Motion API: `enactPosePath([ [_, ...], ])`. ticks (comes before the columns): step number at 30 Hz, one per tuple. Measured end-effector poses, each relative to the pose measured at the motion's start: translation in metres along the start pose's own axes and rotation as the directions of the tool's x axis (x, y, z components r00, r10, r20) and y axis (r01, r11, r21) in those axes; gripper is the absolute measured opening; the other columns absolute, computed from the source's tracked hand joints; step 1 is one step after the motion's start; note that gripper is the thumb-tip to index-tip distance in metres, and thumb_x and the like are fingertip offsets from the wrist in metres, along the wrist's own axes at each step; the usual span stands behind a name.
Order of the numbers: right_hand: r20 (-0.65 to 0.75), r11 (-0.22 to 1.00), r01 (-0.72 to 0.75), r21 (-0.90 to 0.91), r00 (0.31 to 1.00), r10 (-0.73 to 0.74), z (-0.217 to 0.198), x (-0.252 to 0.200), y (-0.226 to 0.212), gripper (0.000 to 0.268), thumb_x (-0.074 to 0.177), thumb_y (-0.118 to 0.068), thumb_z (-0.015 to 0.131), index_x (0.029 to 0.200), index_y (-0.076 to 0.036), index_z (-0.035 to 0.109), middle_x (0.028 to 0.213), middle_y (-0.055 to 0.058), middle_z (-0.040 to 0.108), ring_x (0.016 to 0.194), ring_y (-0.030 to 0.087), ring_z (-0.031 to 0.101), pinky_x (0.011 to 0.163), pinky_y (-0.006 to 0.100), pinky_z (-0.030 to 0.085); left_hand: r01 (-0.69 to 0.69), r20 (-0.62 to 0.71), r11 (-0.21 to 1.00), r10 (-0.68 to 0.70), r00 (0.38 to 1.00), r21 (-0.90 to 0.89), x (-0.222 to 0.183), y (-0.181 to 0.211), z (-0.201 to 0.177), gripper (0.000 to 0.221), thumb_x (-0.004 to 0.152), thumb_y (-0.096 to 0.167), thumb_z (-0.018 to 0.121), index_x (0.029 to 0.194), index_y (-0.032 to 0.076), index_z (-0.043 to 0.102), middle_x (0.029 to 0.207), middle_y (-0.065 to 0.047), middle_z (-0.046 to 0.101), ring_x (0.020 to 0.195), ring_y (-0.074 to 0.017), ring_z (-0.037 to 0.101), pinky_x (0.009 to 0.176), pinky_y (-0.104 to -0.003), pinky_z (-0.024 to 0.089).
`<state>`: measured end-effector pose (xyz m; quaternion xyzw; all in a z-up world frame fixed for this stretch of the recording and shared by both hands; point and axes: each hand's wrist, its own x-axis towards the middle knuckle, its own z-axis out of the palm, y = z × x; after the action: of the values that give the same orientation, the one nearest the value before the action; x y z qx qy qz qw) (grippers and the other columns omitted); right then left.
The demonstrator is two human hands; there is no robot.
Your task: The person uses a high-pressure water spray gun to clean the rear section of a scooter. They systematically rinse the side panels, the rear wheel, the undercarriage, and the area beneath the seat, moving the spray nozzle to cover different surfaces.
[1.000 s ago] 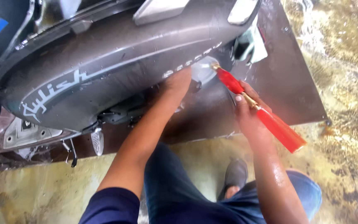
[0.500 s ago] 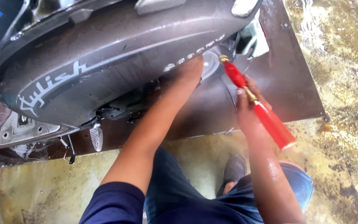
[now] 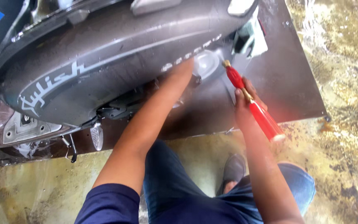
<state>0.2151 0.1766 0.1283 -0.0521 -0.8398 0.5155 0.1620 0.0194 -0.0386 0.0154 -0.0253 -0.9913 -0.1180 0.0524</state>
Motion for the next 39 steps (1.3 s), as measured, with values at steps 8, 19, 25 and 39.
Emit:
enactPosePath([
  [8,-0.025,0.998,-0.05,-0.034,0.998,0.049,0.0,0.018,0.022,0.038,0.106,-0.019,0.065,0.143,-0.01,0.064,0.09,0.01,0.073,0.066,0.01,0.061,0.065,0.028,0.052,-0.063,-0.198,0.992,0.083,0.977,0.107,0.013,-0.002,0.059,0.032,0.1,0.017,0.047,0.124,0.008,0.067,0.12,-0.019,0.07,0.111,-0.0392,0.066,0.095,-0.055,0.052],
  [19,-0.073,0.964,0.251,-0.084,0.964,-0.257,-0.001,-0.009,0.035,0.034,0.11,-0.018,0.067,0.142,-0.007,0.063,0.114,0.015,0.074,0.095,0.016,0.071,0.085,0.033,0.059,-0.251,-0.418,0.939,0.331,0.846,0.236,0.035,0.022,0.042,0.035,0.095,0.016,0.05,0.123,0.008,0.069,0.118,-0.017,0.071,0.108,-0.0391,0.068,0.093,-0.059,0.051],
  [25,0.007,0.999,0.013,-0.047,1.0,-0.013,0.002,-0.008,0.035,0.04,0.105,-0.022,0.067,0.143,-0.012,0.065,0.107,0.015,0.075,0.088,0.014,0.068,0.082,0.03,0.056,-0.015,-0.117,0.999,0.021,0.993,0.049,-0.005,-0.012,0.021,0.036,0.094,0.016,0.051,0.126,0.008,0.067,0.119,-0.018,0.07,0.109,-0.0393,0.067,0.093,-0.059,0.052],
  [39,0.021,0.985,0.147,-0.086,0.989,-0.145,-0.008,-0.012,0.001,0.039,0.106,-0.019,0.066,0.143,-0.008,0.065,0.113,0.015,0.076,0.093,0.012,0.071,0.083,0.028,0.055,-0.062,-0.282,0.994,0.085,0.956,0.092,-0.014,-0.029,0.055,0.041,0.094,0.015,0.053,0.133,0.006,0.061,0.122,-0.019,0.068,0.112,-0.0397,0.066,0.094,-0.058,0.052],
])
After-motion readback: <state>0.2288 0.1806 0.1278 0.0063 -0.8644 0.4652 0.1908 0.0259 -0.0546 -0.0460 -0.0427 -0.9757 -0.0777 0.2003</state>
